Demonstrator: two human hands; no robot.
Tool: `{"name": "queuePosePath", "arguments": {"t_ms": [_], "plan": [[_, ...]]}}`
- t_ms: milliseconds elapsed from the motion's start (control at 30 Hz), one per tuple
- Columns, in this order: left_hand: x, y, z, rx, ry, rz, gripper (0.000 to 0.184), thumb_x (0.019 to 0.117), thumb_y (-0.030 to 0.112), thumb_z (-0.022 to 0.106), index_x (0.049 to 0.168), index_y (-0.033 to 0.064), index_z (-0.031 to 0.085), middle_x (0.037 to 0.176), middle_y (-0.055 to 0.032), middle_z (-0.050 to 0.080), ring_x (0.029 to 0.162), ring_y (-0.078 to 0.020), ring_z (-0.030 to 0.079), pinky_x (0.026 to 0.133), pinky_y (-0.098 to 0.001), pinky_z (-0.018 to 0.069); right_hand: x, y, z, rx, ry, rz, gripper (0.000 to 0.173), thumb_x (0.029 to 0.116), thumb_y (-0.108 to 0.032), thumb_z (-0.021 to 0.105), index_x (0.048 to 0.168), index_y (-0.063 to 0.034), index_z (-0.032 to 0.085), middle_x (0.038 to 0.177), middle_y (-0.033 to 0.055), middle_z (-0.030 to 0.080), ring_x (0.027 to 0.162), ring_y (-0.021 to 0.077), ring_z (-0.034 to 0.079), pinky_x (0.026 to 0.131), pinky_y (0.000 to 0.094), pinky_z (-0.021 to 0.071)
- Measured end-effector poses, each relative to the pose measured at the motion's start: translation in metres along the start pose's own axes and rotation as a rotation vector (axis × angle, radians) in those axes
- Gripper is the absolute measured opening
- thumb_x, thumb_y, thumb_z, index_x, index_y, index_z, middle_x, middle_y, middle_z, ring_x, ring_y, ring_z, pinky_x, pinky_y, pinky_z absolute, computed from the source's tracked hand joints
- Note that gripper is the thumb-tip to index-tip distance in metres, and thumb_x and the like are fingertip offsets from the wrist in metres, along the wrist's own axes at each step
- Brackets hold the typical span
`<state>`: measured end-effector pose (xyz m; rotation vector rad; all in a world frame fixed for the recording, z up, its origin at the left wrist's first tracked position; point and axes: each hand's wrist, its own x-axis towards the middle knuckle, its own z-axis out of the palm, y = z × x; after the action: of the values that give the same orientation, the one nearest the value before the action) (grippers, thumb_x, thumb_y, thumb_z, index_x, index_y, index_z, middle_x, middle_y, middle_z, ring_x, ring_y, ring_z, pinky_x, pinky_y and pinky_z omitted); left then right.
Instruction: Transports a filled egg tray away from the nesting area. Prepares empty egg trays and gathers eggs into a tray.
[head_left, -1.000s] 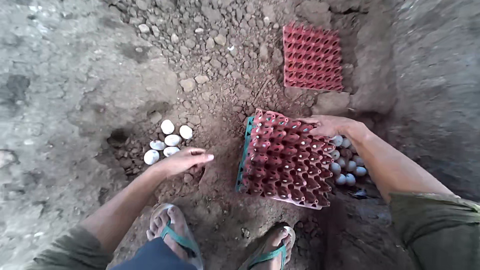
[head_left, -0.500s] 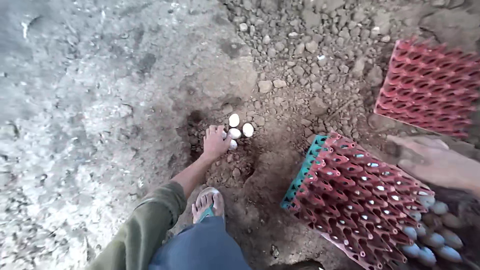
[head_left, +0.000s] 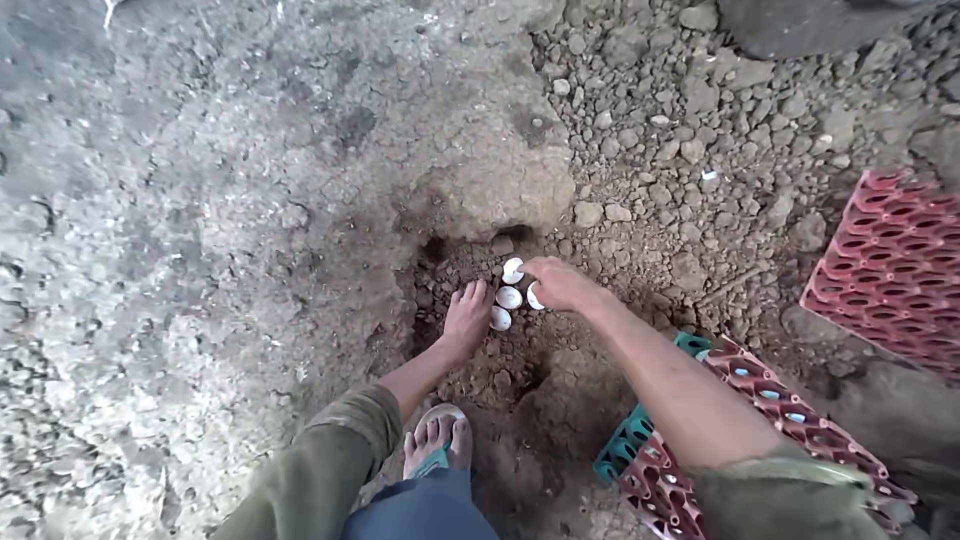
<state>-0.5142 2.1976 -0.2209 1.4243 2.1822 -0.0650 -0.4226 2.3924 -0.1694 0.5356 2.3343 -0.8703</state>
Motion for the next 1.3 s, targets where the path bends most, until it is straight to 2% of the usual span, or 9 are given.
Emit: {"name": "queuePosePath", "arguments": {"t_ms": [200,333,533,667,867,967,1033,1167,1300], "plan": [[0.0,-0.004,-0.008,0.15,-0.106,0.115,0.046,0.096,-0.004,0.051,0.141,0.0009,0.054,0.151,-0.0162,0.047,0.138,-0.0329,0.047,0.106,-0.0529,0.0428,0.029,-0.029,0.039,0.005,0.082,0.1,0.063,0.0908,-0.027,0.07,0.15,-0.016,0.05,0.16,0.0109,0.038,0.145,0.041,0.036,0.107,0.0624,0.0417],[0.0,-0.004,-0.007,0.154,-0.189,0.156,0.05,0.0987,-0.005,0.046,0.149,0.0002,0.046,0.162,-0.0177,0.036,0.151,-0.0344,0.032,0.118,-0.0566,0.0312,0.03,-0.024,0.029,0.041,0.084,0.122,0.062,0.085,-0.031,0.077,0.141,-0.0134,0.059,0.15,0.0196,0.042,0.134,0.0433,0.046,0.1,0.0585,0.0507],[0.019,-0.006,-0.022,0.071,-0.208,0.146,0.041,0.0928,0.005,0.062,0.134,0.0032,0.06,0.146,-0.0142,0.051,0.132,-0.0334,0.051,0.097,-0.0534,0.0482,0.032,-0.026,0.037,-0.037,-0.012,0.092,0.051,0.0897,-0.04,0.07,0.134,-0.0172,0.061,0.139,0.0185,0.057,0.132,0.0439,0.049,0.097,0.0621,0.0501],[0.017,-0.012,-0.026,0.144,-0.288,0.138,0.05,0.0889,0.007,0.068,0.137,0.0029,0.057,0.145,-0.0156,0.051,0.132,-0.0346,0.05,0.1,-0.0523,0.0465,0.026,-0.04,0.047,-0.167,-0.141,0.046,0.06,0.0884,-0.044,0.071,0.14,-0.0177,0.057,0.141,0.0119,0.058,0.138,0.0392,0.045,0.101,0.0638,0.0436],[0.01,-0.027,-0.032,0.066,-0.311,0.229,0.043,0.0915,0.004,0.066,0.134,0.0054,0.055,0.129,-0.0198,0.059,0.124,-0.0396,0.056,0.101,-0.0543,0.046,0.0,-0.033,0.05,-0.186,-0.113,0.142,0.05,0.0983,-0.054,0.058,0.127,-0.0139,0.068,0.145,0.015,0.052,0.141,0.0397,0.04,0.104,0.0658,0.0397],[0.02,-0.029,-0.047,-0.107,-0.387,0.221,0.05,0.0897,0.015,0.072,0.135,0.0042,0.055,0.13,-0.0209,0.059,0.119,-0.0399,0.06,0.097,-0.0562,0.0501,-0.006,-0.028,0.052,-0.111,-0.055,0.215,0.062,0.0937,-0.061,0.062,0.133,-0.0128,0.064,0.158,0.0223,0.036,0.147,0.0465,0.031,0.105,0.0654,0.0427],[0.024,-0.031,-0.064,-0.317,-0.419,0.182,0.05,0.0927,0.024,0.074,0.135,0.0056,0.055,0.132,-0.0204,0.059,0.115,-0.0385,0.063,0.095,-0.0595,0.0515,-0.008,-0.024,0.052,-0.097,-0.04,0.228,0.072,0.0874,-0.064,0.068,0.139,-0.0132,0.06,0.156,0.0234,0.038,0.146,0.0478,0.031,0.104,0.0644,0.0444],[0.028,-0.024,-0.068,-0.536,-0.441,0.13,0.03,0.0982,0.023,0.06,0.122,0.0067,0.067,0.12,-0.02,0.065,0.111,-0.0366,0.063,0.094,-0.0607,0.0496,-0.016,-0.033,0.05,-0.05,-0.079,0.241,0.092,0.0741,-0.057,0.083,0.151,-0.0201,0.049,0.161,0.0222,0.032,0.145,0.0509,0.03,0.102,0.07,0.0442],[0.031,-0.005,-0.062,-0.356,-0.488,-0.052,0.055,0.1031,0.053,0.047,0.109,0.0041,0.072,0.109,-0.0229,0.07,0.107,-0.0411,0.067,0.091,-0.0647,0.0502,-0.031,-0.046,0.051,-0.029,-0.134,0.351,0.09,0.0719,-0.05,0.086,0.148,-0.0144,0.054,0.168,0.0214,0.017,0.146,0.0528,0.028,0.1,0.0703,0.0474]]}}
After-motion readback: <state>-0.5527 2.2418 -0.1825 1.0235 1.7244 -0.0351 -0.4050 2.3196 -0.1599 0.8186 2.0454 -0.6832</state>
